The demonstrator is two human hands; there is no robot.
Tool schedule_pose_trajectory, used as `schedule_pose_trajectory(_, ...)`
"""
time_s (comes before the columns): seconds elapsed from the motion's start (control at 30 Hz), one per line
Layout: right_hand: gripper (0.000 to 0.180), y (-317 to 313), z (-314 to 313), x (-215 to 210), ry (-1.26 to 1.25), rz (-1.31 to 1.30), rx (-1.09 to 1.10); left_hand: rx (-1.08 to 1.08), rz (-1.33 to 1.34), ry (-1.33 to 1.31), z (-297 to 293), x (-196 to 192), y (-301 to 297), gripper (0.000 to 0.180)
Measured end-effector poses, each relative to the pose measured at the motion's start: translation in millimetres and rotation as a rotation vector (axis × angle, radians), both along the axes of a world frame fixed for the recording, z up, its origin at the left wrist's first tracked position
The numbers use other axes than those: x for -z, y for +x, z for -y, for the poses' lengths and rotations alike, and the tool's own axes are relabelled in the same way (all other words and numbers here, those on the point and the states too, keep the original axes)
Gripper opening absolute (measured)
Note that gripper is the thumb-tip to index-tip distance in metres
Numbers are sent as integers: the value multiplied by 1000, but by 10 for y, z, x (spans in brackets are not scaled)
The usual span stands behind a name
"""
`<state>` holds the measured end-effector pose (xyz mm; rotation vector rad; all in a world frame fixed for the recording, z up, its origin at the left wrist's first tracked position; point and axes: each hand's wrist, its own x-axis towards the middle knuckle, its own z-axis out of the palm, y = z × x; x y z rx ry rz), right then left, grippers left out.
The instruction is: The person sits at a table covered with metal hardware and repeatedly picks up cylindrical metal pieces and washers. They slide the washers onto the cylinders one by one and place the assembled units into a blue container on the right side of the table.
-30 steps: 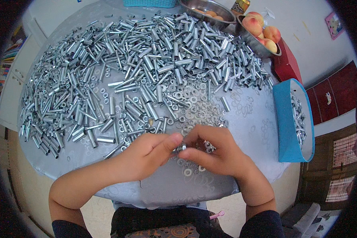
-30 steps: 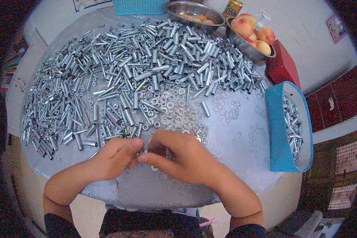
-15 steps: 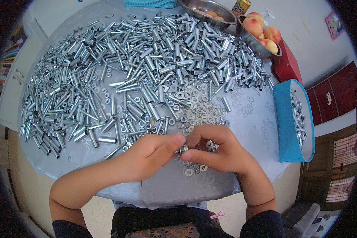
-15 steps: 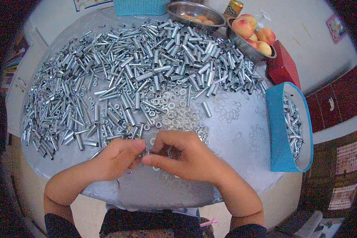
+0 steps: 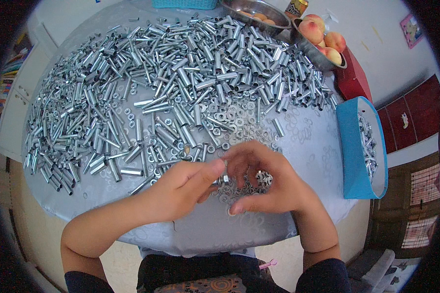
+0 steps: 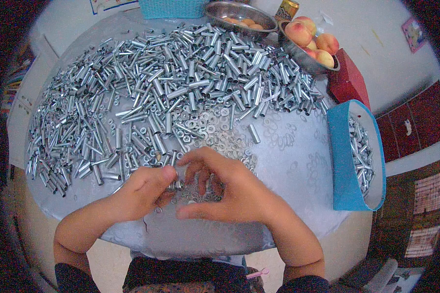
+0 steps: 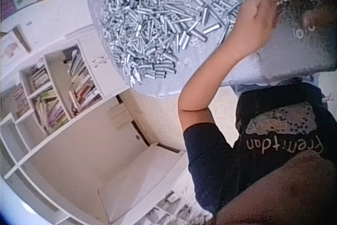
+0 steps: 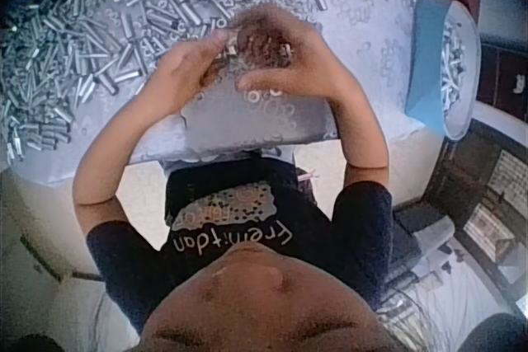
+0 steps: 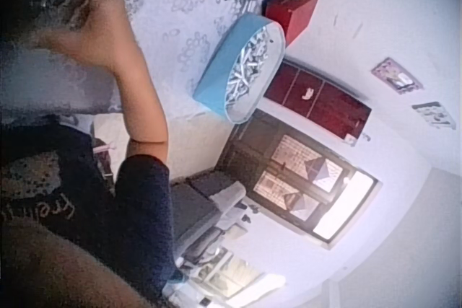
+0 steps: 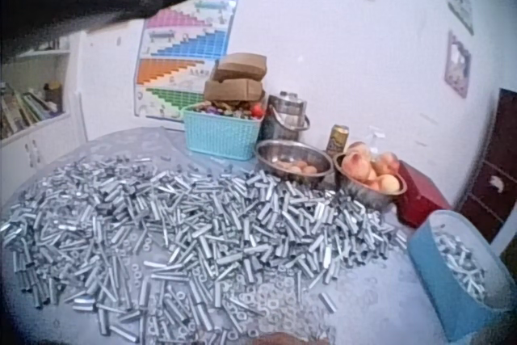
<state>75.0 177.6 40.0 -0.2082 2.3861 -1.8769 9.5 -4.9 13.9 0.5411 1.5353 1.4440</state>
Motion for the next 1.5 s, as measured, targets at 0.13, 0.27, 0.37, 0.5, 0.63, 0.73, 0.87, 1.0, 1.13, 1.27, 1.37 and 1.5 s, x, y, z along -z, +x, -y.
schedule_pose_trajectory(0.13,29,16,-46,24,164,-65,-49,13,-54,28,-5,-1,0,48)
schedule_pose_trajectory(0.27,26,1,23,23,118,-105,35,12,-48,-7,1,-23,2,48)
schedule_pose_trajectory(0.37,21,1,11,51,165,-148,14,-17,23,-30,-1,-27,-7,48)
schedule_pose_trajectory(0.5,22,5,-65,46,310,-125,-142,8,-79,2,-2,-4,2,48)
schedule_pose_trajectory(0.63,23,-1,10,43,234,-133,-12,-1,-38,-3,-11,-21,-2,49)
schedule_pose_trajectory(0.73,23,0,-20,43,258,-81,-49,19,-65,-14,4,-44,-15,49)
schedule_pose_trajectory(0.87,24,-28,10,83,234,-305,20,0,-37,-15,-2,-24,-10,50)
schedule_pose_trajectory(1.0,25,18,-51,18,273,-89,-89,15,-74,-20,-2,-19,-2,50)
schedule_pose_trajectory(1.13,24,-20,-11,23,267,-233,-49,-15,-36,-24,-9,4,6,51)
schedule_pose_trajectory(1.27,26,1,14,27,239,-184,19,21,-46,-8,-3,-32,-3,51)
schedule_pose_trajectory(1.37,28,-19,-30,78,273,-276,-14,15,-62,-36,-2,-31,-10,51)
schedule_pose_trajectory(1.5,27,12,-38,32,289,-198,-33,15,-70,-36,0,-25,2,52)
